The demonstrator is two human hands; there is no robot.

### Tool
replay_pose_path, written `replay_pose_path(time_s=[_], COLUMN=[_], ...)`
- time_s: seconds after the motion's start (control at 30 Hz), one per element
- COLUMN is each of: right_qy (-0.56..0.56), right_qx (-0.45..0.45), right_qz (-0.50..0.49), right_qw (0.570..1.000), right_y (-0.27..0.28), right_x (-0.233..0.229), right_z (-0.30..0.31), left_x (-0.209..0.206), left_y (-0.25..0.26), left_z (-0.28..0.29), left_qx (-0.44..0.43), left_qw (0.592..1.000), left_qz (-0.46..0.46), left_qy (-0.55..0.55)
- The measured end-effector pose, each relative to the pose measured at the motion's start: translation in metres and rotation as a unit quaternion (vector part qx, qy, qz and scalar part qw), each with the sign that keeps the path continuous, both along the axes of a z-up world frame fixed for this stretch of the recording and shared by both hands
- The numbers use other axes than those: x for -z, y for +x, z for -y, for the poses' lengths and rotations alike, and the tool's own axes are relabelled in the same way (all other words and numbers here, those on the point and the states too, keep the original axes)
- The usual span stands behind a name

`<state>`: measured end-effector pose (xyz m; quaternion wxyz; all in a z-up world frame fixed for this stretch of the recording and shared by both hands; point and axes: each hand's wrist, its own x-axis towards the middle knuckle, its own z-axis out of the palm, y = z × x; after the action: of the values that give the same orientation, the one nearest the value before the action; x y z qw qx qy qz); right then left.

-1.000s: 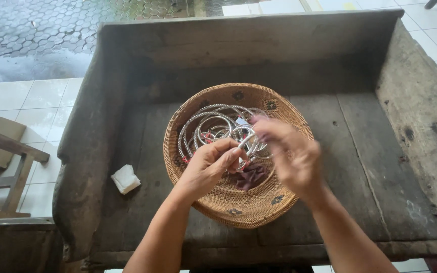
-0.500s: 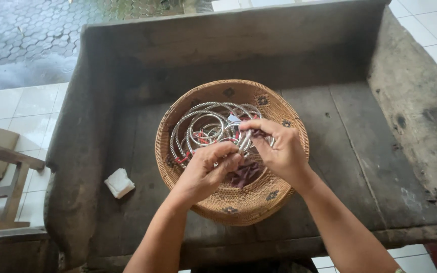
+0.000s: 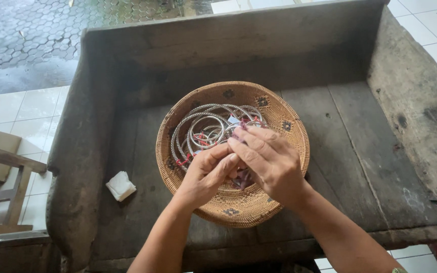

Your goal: Inspecting and manipulating silver bracelets within a woven basket on a wooden workbench.

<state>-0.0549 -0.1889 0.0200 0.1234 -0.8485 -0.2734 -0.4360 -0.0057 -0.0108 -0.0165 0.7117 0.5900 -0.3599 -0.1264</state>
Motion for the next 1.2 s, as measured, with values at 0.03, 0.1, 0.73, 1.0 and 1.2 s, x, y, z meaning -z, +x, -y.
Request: replay_pose_path(time_s=[0.03,0.1,0.73,1.0,1.2], right_qy=[0.000,0.079,0.348,0.146,0.283], right_qx=[0.001,-0.021,-0.104,-0.088,-0.233], right_qz=[0.000,-0.032,-0.179,-0.091,-0.316], right_qw=[1.000,0.996,0.914,0.981,0.875], right_y=[0.002,0.005,0.013,0.007,0.013], right_x=[0.000,0.001,0.007,-0.003,-0.007], right_z=[-0.001,-0.002,0.008,0.009,0.036], left_x=[-0.001,-0.004,-0.017,-0.013,-0.023], left_y=[0.003,0.007,-0.006,0.002,0.007], left_z=[-0.002,-0.004,0.001,-0.002,-0.007], left_qx=[0.001,-0.053,-0.006,-0.027,-0.032], left_qw=[1.000,0.993,0.995,0.991,0.990], left_qz=[0.000,0.097,0.099,0.126,0.137], left_qy=[0.000,0.039,0.016,0.031,-0.011])
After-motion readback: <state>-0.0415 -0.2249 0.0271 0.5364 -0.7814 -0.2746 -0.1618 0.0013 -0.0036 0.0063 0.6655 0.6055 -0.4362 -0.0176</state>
